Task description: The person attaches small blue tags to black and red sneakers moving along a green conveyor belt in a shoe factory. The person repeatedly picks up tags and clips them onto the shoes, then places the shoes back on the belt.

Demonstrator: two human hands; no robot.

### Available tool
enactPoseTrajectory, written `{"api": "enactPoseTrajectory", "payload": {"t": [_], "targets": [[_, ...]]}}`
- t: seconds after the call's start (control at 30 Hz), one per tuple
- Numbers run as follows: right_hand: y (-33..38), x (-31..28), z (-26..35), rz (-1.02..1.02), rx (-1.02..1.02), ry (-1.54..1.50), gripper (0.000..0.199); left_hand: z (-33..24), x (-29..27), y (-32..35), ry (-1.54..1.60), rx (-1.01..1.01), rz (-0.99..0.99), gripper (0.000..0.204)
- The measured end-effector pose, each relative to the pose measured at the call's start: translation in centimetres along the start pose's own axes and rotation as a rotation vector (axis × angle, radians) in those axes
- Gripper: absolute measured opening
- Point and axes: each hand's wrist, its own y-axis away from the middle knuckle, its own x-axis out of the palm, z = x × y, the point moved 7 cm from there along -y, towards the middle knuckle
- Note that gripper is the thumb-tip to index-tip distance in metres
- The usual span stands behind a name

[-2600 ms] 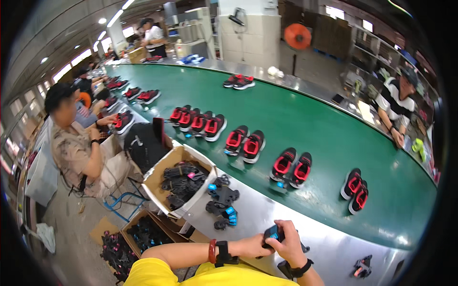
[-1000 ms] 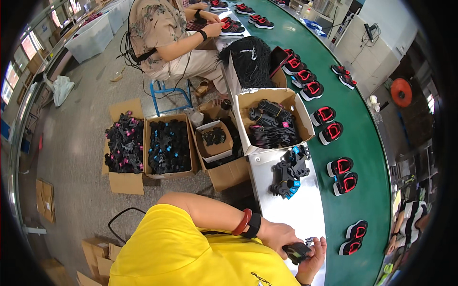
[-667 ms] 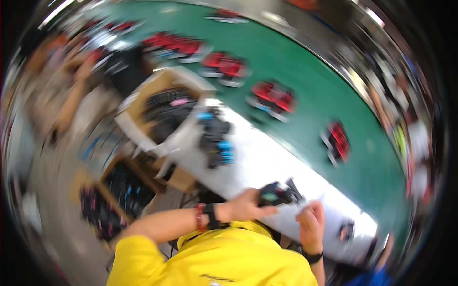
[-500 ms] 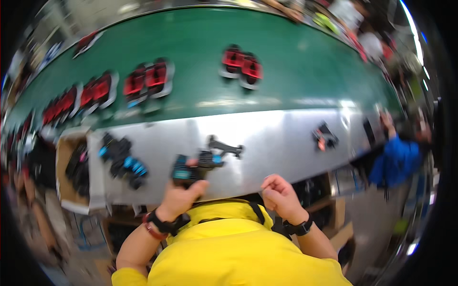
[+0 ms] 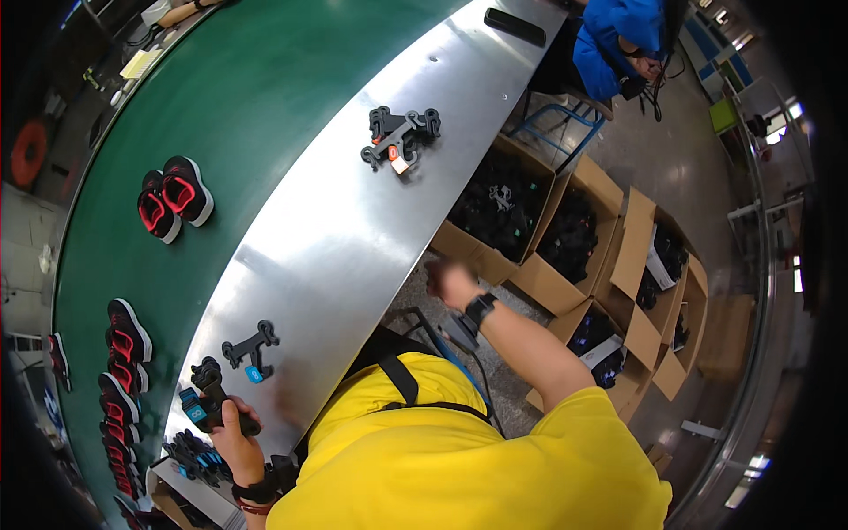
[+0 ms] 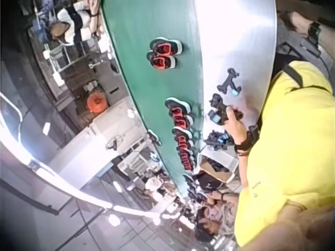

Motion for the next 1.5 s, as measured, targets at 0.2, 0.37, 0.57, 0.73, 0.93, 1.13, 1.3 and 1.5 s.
{"api": "enactPoseTrajectory", "payload": {"t": [0.2,0.37,0.57,0.73,0.93,1.13,1.3,1.5], "targets": [[-4.5,2.1,7.1,-0.017,-0.534,1.454,0.026,-0.4,1.9,-0.9,-0.048,-0.026,0.045,0.041],[-4.6,-1.6,7.0,-0.023,-0.007,-0.209,0.026,-1.0,4.1,-1.8,-0.066,-0.033,0.130,0.033],[12.5,6.3,8.7,0.474,0.275,0.613,0.022,-2.4,6.0,-2.2,-0.093,-0.042,0.226,0.027],[19.1,23.3,7.2,0.882,-0.058,0.838,0.040,-2.7,7.7,-1.5,-0.183,0.119,0.320,0.048],[17.7,32.2,3.1,0.936,-0.371,0.541,0.071,-6.8,13.5,-1.4,-0.587,0.807,0.390,0.073],[12.3,34.2,6.9,0.608,-0.480,1.201,0.033,-4.2,5.9,-1.2,-0.835,0.576,0.313,0.071],[10.6,38.1,8.6,0.626,-0.877,2.134,0.023,-3.9,1.9,-3.7,-0.884,0.529,0.123,0.043],[9.2,38.9,10.0,0.655,-1.069,2.052,0.026,-3.0,4.7,-7.1,-0.973,0.492,0.193,0.040]]}}
